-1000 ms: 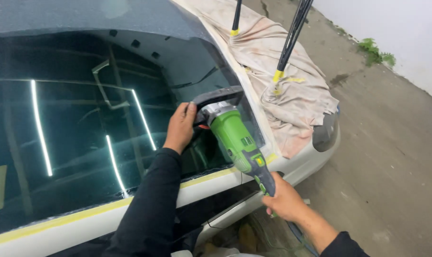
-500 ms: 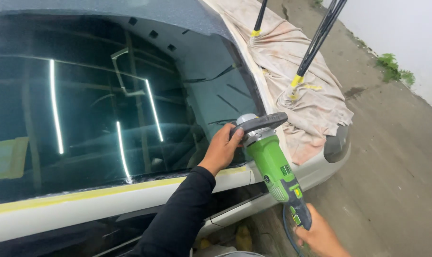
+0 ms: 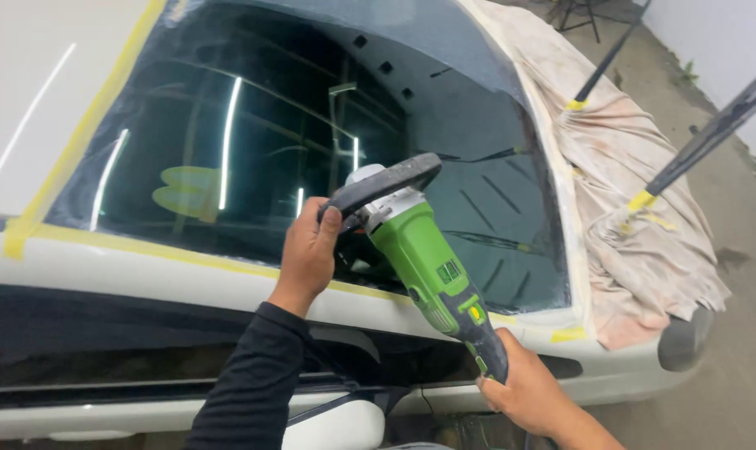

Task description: The person uses a green angle grinder to grind the surface of a car's rear window area. The person moves the tool across the glass and the surrounding painted frame, removing material and creating dust. The task is performed in a workshop setting with the car partially covered by a cloth.

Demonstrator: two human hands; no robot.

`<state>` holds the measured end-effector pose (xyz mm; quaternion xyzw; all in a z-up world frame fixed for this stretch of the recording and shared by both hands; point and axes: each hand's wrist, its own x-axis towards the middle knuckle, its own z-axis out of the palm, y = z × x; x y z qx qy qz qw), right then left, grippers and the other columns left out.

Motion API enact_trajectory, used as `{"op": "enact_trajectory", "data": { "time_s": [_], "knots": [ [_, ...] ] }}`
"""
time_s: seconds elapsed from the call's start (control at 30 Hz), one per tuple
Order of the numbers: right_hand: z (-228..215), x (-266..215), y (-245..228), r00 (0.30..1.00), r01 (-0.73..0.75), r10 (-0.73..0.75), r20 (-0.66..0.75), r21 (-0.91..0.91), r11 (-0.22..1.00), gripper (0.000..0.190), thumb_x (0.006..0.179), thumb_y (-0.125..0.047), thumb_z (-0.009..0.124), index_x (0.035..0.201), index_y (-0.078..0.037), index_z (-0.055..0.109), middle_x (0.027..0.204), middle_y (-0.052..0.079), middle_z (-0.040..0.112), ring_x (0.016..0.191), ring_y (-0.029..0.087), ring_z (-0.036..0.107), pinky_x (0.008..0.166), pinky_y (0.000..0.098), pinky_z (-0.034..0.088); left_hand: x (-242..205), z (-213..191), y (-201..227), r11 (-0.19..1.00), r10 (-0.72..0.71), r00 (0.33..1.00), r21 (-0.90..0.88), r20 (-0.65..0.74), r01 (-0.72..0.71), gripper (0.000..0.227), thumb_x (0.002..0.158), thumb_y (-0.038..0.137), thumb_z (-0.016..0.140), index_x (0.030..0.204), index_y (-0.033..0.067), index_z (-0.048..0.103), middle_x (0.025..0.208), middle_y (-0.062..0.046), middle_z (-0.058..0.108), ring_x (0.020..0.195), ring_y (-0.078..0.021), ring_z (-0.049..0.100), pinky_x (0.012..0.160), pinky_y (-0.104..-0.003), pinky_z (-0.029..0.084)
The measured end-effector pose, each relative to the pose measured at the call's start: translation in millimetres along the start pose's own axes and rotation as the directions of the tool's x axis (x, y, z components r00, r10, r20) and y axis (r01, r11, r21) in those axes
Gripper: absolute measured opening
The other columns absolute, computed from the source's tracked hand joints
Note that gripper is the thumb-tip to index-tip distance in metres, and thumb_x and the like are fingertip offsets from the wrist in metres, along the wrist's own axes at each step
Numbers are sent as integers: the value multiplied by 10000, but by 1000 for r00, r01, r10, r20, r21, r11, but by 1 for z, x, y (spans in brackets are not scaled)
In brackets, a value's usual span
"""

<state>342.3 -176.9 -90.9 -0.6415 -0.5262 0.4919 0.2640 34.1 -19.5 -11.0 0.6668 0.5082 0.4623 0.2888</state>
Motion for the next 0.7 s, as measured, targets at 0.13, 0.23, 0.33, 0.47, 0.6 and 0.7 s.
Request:
{"op": "enact_trajectory", "data": {
  "time_s": [0.13,0.23,0.33,0.47,0.6,0.7],
  "knots": [
    [25,16,-57,997,51,-37,75,-202,978,407,713,-81,703,1093,-142,573,684,74,733,537,209,665,573,333,553,-10,-68,-7,999,4,993,-38,-121,-9,629,998,631,351,1078,51,579,898,-36,607,793,-138,539,758,-276,448],
    [47,26,-88,954,284,-246,174,-252,925,459,693,-133,678,1138,-154,567,788,54,769,682,236,688,662,338,564,-18,-116,-17,999,22,981,-43,-193,-31,652,999,650,338,1101,56,589,897,-40,623,810,-140,570,782,-278,452],
    [73,28,-130,890,437,-376,256,-251,864,515,700,-109,635,1203,-142,532,841,57,737,718,253,695,676,352,569,-28,-165,-37,993,74,955,-72,-286,-99,589,1076,564,328,1209,37,554,1029,-55,616,907,-129,577,884,-258,453],
    [102,25,-181,870,409,-289,399,-257,876,468,755,-150,628,1199,-102,490,930,152,735,773,343,688,704,414,562,-47,-217,-35,995,46,906,-56,-421,-76,686,1035,744,334,1239,114,511,1088,-15,586,1002,-114,589,1054,-287,453],
    [115,21,-209,806,492,-349,477,-213,844,382,792,-140,601,1138,-58,460,932,187,699,798,392,677,718,445,558,-64,-243,-25,990,122,859,118,-497,-72,822,1041,859,271,1328,117,477,1110,-5,547,1052,-119,580,1112,-283,483],
    [112,16,-207,804,466,-313,507,-209,859,391,799,-120,619,1143,-62,443,940,184,697,799,388,683,717,441,563,-71,-238,-18,996,72,867,-9,-494,-87,829,1009,859,375,1428,148,448,1202,25,534,1099,-51,539,1058,-202,504]
  ]
}}
